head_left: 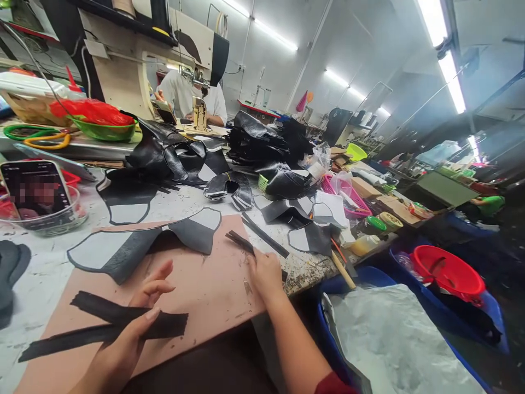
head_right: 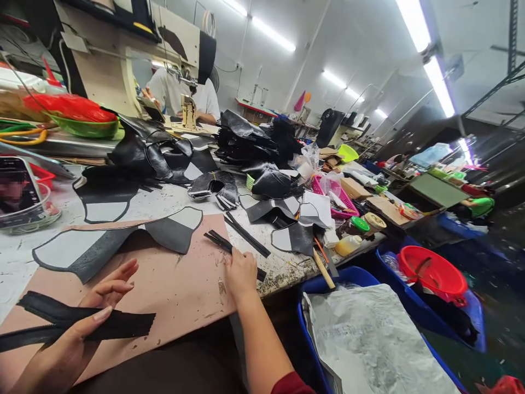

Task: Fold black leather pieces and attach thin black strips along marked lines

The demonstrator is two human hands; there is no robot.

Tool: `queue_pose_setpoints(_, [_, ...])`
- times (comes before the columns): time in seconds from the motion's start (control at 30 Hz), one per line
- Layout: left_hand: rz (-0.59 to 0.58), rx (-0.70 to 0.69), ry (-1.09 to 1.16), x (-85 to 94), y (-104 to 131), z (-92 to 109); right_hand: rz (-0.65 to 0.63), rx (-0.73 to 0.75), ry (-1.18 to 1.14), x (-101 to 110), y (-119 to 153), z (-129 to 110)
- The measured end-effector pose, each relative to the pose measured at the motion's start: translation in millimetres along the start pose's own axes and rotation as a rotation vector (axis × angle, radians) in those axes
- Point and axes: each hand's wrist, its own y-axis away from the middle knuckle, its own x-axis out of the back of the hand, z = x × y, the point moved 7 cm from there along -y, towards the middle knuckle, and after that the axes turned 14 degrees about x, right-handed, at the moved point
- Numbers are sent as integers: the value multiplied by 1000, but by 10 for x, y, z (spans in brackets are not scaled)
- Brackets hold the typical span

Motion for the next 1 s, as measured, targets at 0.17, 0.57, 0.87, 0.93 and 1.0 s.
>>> queue_pose_setpoints(0.17, [17,-4,57,22,56,-14,233,91,-257,37,237,-305])
queue_pose_setpoints(0.57, [-12,149,252,325,241,-310,-389,467,-1350,1,345,-1606])
queue_pose_setpoints(0.87, [360,21,-116,904,288,-68,-369,740,-352,61,410,-1158])
queue_pose_setpoints(0.93, [333,-85,-386,828,116,113,-303,819,-222,86,448,-1196])
queue_pose_setpoints(1.0, [336,-176,-622,773,-69,292,-222,901,-124,127,473,-1256])
